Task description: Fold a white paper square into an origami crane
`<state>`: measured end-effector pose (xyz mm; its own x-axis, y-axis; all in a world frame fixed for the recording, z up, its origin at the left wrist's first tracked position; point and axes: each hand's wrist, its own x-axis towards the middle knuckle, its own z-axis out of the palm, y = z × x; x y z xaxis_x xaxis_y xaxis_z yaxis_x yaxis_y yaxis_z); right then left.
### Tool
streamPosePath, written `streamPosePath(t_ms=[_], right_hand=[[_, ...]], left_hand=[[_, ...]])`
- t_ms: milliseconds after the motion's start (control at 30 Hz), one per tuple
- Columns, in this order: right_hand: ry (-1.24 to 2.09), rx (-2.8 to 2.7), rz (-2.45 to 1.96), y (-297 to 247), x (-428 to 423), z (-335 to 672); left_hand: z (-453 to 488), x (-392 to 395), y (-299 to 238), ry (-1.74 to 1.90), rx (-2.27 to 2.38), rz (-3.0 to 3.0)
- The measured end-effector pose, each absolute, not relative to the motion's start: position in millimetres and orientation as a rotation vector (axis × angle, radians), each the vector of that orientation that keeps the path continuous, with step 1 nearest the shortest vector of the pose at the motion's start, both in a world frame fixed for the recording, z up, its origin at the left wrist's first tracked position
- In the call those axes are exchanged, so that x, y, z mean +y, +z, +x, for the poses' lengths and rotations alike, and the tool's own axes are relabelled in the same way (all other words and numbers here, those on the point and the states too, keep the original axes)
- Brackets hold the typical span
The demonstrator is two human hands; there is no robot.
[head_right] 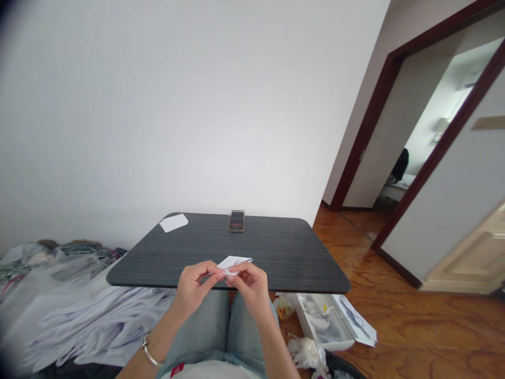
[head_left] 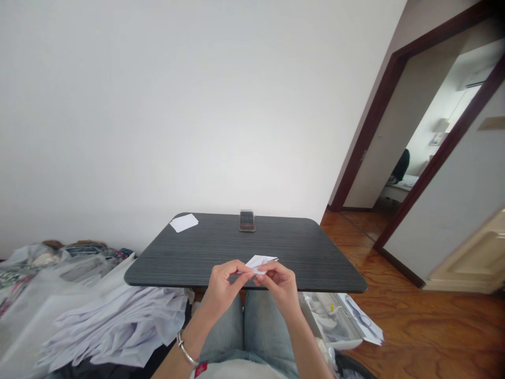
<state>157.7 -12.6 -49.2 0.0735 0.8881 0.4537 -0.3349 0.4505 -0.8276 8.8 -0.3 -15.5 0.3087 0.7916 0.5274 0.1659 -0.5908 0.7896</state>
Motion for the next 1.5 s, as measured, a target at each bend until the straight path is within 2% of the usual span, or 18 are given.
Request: streamPosePath(t_ms=[367, 667, 1500], right_hand=[[0.967, -1.205, -0.627, -43, -16, 159], [1.082, -1.108, -0.72, -42, -14, 165], [0.851, -0.986, -0.803, -46, -15, 148]], left_hand=[[7, -1, -16, 1.31, 0.824, 2.025], [8, -1, -17, 1.268, 0.877, 2.087], [16, 5, -21, 1.291, 0.816, 1.505]])
